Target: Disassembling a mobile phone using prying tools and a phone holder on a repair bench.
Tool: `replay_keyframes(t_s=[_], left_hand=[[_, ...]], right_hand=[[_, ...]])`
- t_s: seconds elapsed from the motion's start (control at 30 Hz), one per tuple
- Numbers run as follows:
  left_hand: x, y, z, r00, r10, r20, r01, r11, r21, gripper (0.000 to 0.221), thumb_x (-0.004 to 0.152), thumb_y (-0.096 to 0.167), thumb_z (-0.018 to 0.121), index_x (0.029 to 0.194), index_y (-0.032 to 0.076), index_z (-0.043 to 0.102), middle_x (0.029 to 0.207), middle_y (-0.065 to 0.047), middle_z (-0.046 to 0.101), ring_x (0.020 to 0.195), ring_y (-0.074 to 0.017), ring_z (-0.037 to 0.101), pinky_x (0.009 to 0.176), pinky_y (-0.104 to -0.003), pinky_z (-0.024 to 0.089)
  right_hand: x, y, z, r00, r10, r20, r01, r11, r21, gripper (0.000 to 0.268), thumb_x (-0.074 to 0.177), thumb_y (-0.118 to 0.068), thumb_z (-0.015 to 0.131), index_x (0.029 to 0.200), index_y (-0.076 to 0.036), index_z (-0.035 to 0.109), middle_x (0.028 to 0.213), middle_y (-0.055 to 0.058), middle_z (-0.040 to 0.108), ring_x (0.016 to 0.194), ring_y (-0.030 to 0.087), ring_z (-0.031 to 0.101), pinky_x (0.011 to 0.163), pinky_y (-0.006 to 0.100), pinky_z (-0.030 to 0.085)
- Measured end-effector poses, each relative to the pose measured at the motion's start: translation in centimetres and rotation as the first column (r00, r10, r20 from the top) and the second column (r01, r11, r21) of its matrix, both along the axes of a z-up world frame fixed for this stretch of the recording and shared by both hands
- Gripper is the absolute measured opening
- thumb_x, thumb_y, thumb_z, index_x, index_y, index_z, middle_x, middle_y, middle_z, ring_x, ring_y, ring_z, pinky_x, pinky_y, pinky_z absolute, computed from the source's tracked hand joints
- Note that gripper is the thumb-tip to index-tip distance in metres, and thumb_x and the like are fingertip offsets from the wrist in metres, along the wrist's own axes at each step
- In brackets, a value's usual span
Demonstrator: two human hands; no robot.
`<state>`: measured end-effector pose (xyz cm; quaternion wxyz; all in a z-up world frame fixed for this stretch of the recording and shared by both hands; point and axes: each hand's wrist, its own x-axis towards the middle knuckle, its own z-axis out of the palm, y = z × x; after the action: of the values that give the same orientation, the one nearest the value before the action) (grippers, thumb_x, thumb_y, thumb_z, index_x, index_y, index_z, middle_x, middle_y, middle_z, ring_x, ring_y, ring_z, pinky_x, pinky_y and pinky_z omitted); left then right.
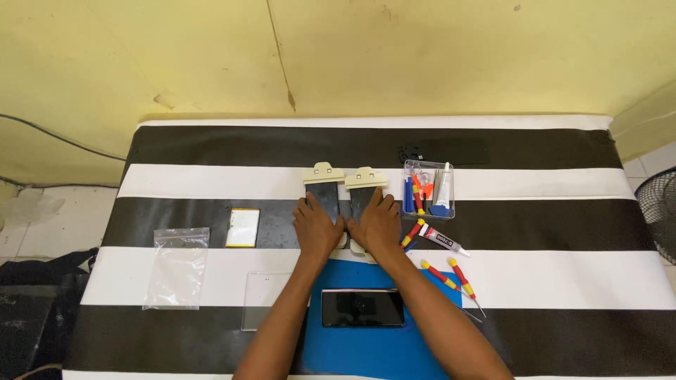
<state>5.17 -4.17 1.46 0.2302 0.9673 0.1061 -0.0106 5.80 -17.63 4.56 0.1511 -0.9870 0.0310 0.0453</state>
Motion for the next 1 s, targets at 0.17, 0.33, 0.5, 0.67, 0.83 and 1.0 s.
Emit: replay_keyframes(t_s=[0.17, 0.33, 0.5, 0.67, 0.83, 1.0], left_hand=[[-0.5, -0.1, 1.6, 1.000, -0.012, 0.023, 0.012, 1.000, 0.003, 0.092, 0.081, 0.037, 0.074, 0.151, -0.012, 0.037, 0.138, -0.031, 0.046, 0.124, -0.0464, 0.051, 0.099, -0.054, 0.048], [-0.6, -0.7, 1.7, 0.999, -0.037, -0.005, 0.037, 0.999, -0.030, 0.092, 0.081, 0.036, 0.074, 0.151, -0.011, 0.038, 0.139, -0.031, 0.046, 0.124, -0.0447, 0.050, 0.099, -0.052, 0.047], [-0.7, -1.2, 1.1, 0.998, -0.060, 0.009, 0.060, 0.998, -0.004, 0.093, 0.082, 0.037, 0.076, 0.152, -0.011, 0.039, 0.138, -0.030, 0.047, 0.122, -0.0430, 0.050, 0.099, -0.049, 0.047], [-0.4, -0.9, 1.5, 0.997, -0.076, 0.025, 0.076, 0.997, -0.010, 0.093, 0.081, 0.038, 0.077, 0.150, -0.011, 0.040, 0.137, -0.030, 0.048, 0.122, -0.0436, 0.050, 0.099, -0.050, 0.048], [-0.2, -0.8, 1.1, 0.997, -0.075, 0.024, 0.075, 0.997, -0.011, 0.092, 0.080, 0.039, 0.077, 0.149, -0.011, 0.041, 0.135, -0.030, 0.048, 0.120, -0.0426, 0.051, 0.097, -0.050, 0.049], [-0.4, -1.0, 1.0, 0.997, -0.065, 0.042, 0.066, 0.997, -0.026, 0.089, 0.083, 0.036, 0.075, 0.151, -0.010, 0.040, 0.139, -0.029, 0.047, 0.123, -0.0411, 0.050, 0.098, -0.049, 0.049]], right_hand=[[0.8, -0.6, -0.2, 0.999, -0.052, 0.006, 0.052, 0.999, -0.001, 0.099, 0.079, -0.041, 0.077, 0.149, 0.014, 0.032, 0.124, 0.031, 0.049, 0.118, 0.054, 0.054, 0.092, 0.058, 0.057], [1.1, -0.9, -0.1, 0.997, -0.069, 0.024, 0.070, 0.997, -0.019, 0.097, 0.079, -0.041, 0.077, 0.148, 0.012, 0.034, 0.122, 0.029, 0.050, 0.115, 0.051, 0.056, 0.092, 0.057, 0.057], [1.2, -1.0, -0.2, 0.998, -0.056, 0.023, 0.056, 0.998, 0.006, 0.096, 0.080, -0.041, 0.077, 0.148, 0.012, 0.035, 0.125, 0.030, 0.050, 0.117, 0.052, 0.055, 0.093, 0.059, 0.056], [1.5, -1.3, -0.7, 0.999, -0.033, -0.001, 0.033, 0.999, -0.010, 0.097, 0.080, -0.046, 0.076, 0.149, 0.010, 0.036, 0.126, 0.028, 0.050, 0.118, 0.050, 0.054, 0.094, 0.058, 0.055], [1.3, -1.5, -0.4, 1.000, -0.017, -0.007, 0.017, 0.999, -0.031, 0.097, 0.079, -0.046, 0.077, 0.148, 0.010, 0.038, 0.124, 0.026, 0.050, 0.118, 0.048, 0.055, 0.094, 0.055, 0.056], [0.6, -1.4, 0.3, 1.000, 0.005, -0.021, -0.005, 1.000, -0.012, 0.100, 0.082, -0.041, 0.076, 0.154, 0.010, 0.029, 0.127, 0.028, 0.048, 0.120, 0.051, 0.053, 0.097, 0.058, 0.054]])
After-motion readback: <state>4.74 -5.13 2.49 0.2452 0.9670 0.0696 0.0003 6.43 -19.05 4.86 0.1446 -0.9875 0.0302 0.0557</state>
